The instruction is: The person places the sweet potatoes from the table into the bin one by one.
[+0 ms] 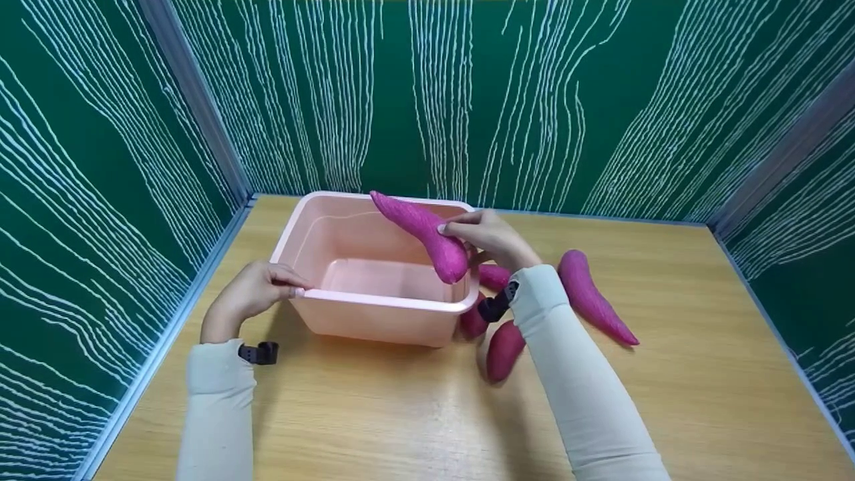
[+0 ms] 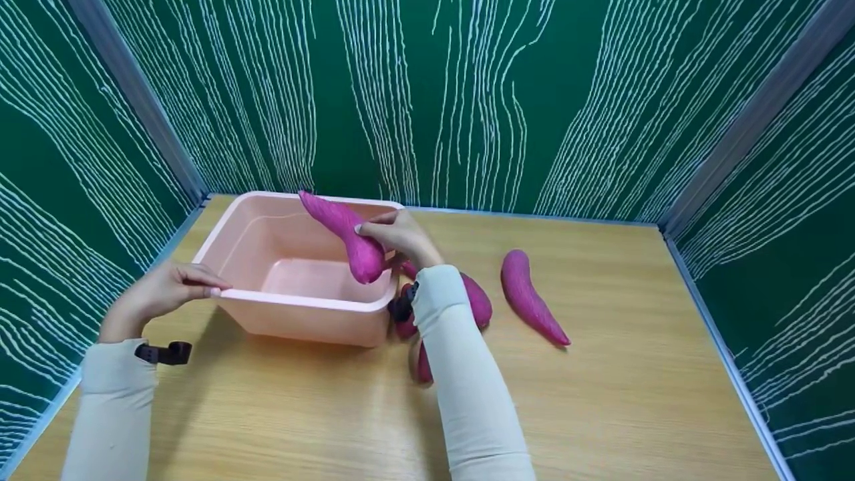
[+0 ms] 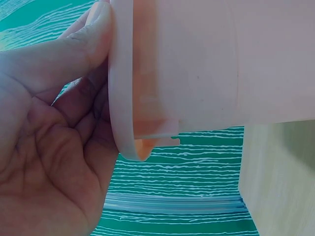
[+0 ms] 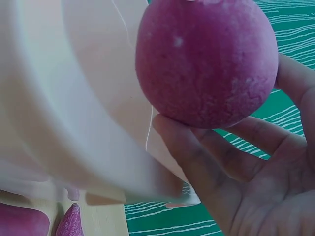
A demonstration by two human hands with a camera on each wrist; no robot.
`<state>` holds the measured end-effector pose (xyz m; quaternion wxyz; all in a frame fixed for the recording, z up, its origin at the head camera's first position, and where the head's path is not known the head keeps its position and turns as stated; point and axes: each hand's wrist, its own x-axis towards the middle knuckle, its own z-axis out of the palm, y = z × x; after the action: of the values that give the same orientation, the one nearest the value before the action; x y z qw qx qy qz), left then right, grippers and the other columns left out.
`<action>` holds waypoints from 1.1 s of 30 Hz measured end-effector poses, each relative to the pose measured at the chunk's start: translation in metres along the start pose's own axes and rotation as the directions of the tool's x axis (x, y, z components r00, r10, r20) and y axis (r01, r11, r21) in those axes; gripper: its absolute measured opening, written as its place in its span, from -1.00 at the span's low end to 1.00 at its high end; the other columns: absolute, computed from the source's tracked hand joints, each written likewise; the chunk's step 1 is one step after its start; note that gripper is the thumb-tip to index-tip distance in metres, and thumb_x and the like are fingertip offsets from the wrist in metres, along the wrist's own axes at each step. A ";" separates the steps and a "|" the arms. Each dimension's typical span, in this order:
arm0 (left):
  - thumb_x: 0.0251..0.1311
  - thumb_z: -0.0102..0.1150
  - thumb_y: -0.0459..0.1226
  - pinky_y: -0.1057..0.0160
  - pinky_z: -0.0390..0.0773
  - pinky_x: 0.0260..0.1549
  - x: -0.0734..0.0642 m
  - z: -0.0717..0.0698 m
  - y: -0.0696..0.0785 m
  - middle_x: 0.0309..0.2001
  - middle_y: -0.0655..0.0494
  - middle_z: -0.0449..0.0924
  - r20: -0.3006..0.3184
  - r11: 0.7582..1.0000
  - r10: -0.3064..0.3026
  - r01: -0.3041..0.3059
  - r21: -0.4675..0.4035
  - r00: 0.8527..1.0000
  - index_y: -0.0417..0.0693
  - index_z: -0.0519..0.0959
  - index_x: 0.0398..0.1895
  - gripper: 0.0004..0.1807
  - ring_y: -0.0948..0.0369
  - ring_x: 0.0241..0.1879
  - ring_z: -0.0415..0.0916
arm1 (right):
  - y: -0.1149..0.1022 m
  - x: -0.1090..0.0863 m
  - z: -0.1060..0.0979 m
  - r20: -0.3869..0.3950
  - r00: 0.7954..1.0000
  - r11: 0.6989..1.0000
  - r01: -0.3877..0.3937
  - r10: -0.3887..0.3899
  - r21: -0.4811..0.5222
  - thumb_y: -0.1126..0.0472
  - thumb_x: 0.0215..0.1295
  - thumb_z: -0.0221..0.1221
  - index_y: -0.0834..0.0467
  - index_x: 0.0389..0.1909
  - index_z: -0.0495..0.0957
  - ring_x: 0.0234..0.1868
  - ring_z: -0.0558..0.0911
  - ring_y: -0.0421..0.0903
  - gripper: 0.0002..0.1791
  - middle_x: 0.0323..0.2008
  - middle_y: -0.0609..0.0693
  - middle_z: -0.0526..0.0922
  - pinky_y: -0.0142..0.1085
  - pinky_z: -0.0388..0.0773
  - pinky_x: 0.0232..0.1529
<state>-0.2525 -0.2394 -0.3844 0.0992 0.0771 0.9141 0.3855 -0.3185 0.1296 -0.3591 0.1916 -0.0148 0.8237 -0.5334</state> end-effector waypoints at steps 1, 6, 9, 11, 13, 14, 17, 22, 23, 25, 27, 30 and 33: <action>0.16 0.24 -0.43 -0.16 0.39 0.23 0.000 0.000 0.000 0.01 -0.17 0.64 0.000 1.000 -0.007 0.007 -0.005 1.000 -0.14 0.72 -0.14 -0.79 -0.12 0.16 0.35 | 0.000 0.000 0.000 0.003 1.000 1.000 0.001 -0.001 -0.007 -0.09 0.23 0.24 0.08 0.12 0.57 -0.32 0.55 -0.11 -0.50 -0.19 0.03 0.61 -0.33 0.65 -0.35; 0.16 0.23 -0.44 -0.16 0.38 0.23 -0.001 0.000 0.001 0.03 -0.17 0.63 0.006 0.999 -0.028 0.028 -0.021 1.000 -0.15 0.71 -0.12 -0.77 -0.13 0.17 0.34 | -0.001 0.001 0.003 0.011 1.000 1.000 0.008 -0.008 -0.025 -0.09 0.23 0.24 0.08 0.10 0.58 -0.35 0.58 -0.09 -0.51 -0.26 0.02 0.62 -0.33 0.66 -0.37; 0.17 0.23 -0.44 -0.15 0.38 0.23 0.000 0.000 0.002 0.04 -0.17 0.62 0.011 0.999 -0.040 0.040 -0.026 0.999 -0.15 0.70 -0.11 -0.77 -0.12 0.18 0.34 | -0.001 0.001 0.004 0.014 1.000 0.999 0.013 -0.012 -0.033 -0.09 0.22 0.24 0.07 0.09 0.59 -0.36 0.58 -0.08 -0.52 -0.26 0.04 0.63 -0.33 0.65 -0.39; 0.17 0.22 -0.44 -0.14 0.38 0.23 0.000 0.000 0.002 0.05 -0.17 0.62 0.011 0.999 -0.043 0.043 -0.027 0.999 -0.15 0.70 -0.10 -0.76 -0.12 0.18 0.34 | -0.001 0.001 0.004 0.018 1.000 0.999 0.016 -0.015 -0.040 -0.09 0.22 0.24 0.08 0.10 0.58 -0.38 0.58 -0.09 -0.51 -0.25 0.04 0.63 -0.34 0.65 -0.41; 0.17 0.22 -0.45 -0.13 0.39 0.23 0.000 0.000 0.001 0.05 -0.16 0.62 0.011 0.998 -0.049 0.049 -0.029 0.999 -0.16 0.70 -0.10 -0.76 -0.12 0.19 0.34 | -0.001 0.000 0.004 0.022 1.000 0.999 0.015 -0.014 -0.043 -0.09 0.22 0.24 0.08 0.12 0.57 -0.41 0.59 -0.11 -0.50 -0.24 0.05 0.63 -0.33 0.65 -0.43; 0.17 0.22 -0.45 -0.14 0.39 0.23 0.000 0.000 0.001 0.06 -0.16 0.62 0.011 0.999 -0.047 0.047 -0.027 0.999 -0.16 0.69 -0.09 -0.76 -0.12 0.19 0.34 | -0.001 0.000 0.004 0.025 1.000 0.999 0.014 -0.013 -0.040 -0.08 0.22 0.23 0.08 0.12 0.56 -0.42 0.59 -0.11 -0.49 -0.24 0.06 0.63 -0.32 0.65 -0.44; 0.17 0.22 -0.45 -0.13 0.39 0.23 0.001 0.000 0.000 0.06 -0.16 0.62 0.009 0.998 -0.052 0.052 -0.029 0.999 -0.16 0.69 -0.08 -0.75 -0.12 0.20 0.34 | -0.001 0.000 0.005 0.032 0.999 1.000 0.010 -0.009 -0.028 -0.07 0.22 0.24 0.09 0.15 0.54 -0.45 0.59 -0.13 -0.48 -0.25 0.06 0.63 -0.30 0.66 -0.46; 0.16 0.22 -0.46 -0.13 0.38 0.24 0.002 -0.001 -0.001 0.06 -0.16 0.62 0.005 0.999 -0.044 0.044 -0.028 0.999 -0.16 0.69 -0.09 -0.75 -0.12 0.20 0.34 | -0.001 0.001 0.006 0.036 0.999 1.000 0.004 -0.003 -0.018 -0.05 0.23 0.24 0.11 0.20 0.51 -0.43 0.56 -0.13 -0.45 -0.26 0.04 0.62 -0.35 0.63 -0.46; 0.16 0.22 -0.46 -0.13 0.39 0.23 0.002 0.000 -0.001 0.05 -0.16 0.62 0.004 0.999 -0.038 0.038 -0.027 0.999 -0.16 0.69 -0.09 -0.75 -0.12 0.20 0.34 | -0.001 0.001 0.006 0.036 0.999 1.000 0.001 0.000 -0.018 -0.05 0.23 0.24 0.11 0.20 0.50 -0.43 0.55 -0.13 -0.44 -0.26 0.04 0.61 -0.36 0.62 -0.48; 0.17 0.22 -0.45 -0.13 0.41 0.21 0.001 0.000 -0.001 0.04 -0.17 0.63 0.000 0.999 -0.027 0.027 -0.023 1.000 -0.17 0.70 -0.10 -0.76 -0.12 0.18 0.34 | -0.001 0.001 0.006 0.033 0.999 1.000 -0.004 0.005 -0.018 -0.06 0.22 0.24 0.10 0.22 0.49 -0.44 0.55 -0.12 -0.42 -0.27 0.03 0.59 -0.38 0.60 -0.53; 0.17 0.22 -0.45 -0.13 0.43 0.20 0.001 0.000 -0.001 0.02 -0.18 0.63 -0.003 1.000 -0.020 0.020 -0.021 1.000 -0.16 0.70 -0.11 -0.77 -0.12 0.16 0.35 | -0.001 0.001 0.006 0.030 1.000 1.000 -0.010 0.011 -0.016 -0.06 0.21 0.25 0.09 0.22 0.48 -0.46 0.55 -0.12 -0.42 -0.27 0.04 0.59 -0.38 0.58 -0.56; 0.17 0.22 -0.44 -0.13 0.43 0.19 0.000 0.001 -0.001 0.02 -0.19 0.63 -0.001 0.999 -0.020 0.020 -0.027 1.000 -0.15 0.71 -0.12 -0.77 -0.12 0.16 0.34 | -0.002 0.001 0.006 0.027 1.000 1.000 -0.004 0.004 0.000 -0.03 0.21 0.25 0.07 0.22 0.48 -0.44 0.56 -0.15 -0.43 -0.24 0.04 0.60 -0.36 0.60 -0.50; 0.17 0.23 -0.43 -0.14 0.41 0.21 0.000 0.000 0.000 0.04 -0.19 0.62 0.004 0.999 -0.031 0.031 -0.037 1.000 -0.14 0.71 -0.11 -0.77 -0.13 0.18 0.33 | -0.002 0.000 0.005 0.011 1.000 0.999 0.014 -0.014 0.032 0.02 0.24 0.25 0.09 0.21 0.49 -0.33 0.62 -0.14 -0.47 -0.14 0.06 0.63 -0.31 0.67 -0.34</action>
<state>-0.2525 -0.2393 -0.3847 0.1079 0.0617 0.9077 0.4007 -0.3171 0.1247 -0.3593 0.1929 -0.0204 0.8138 -0.5478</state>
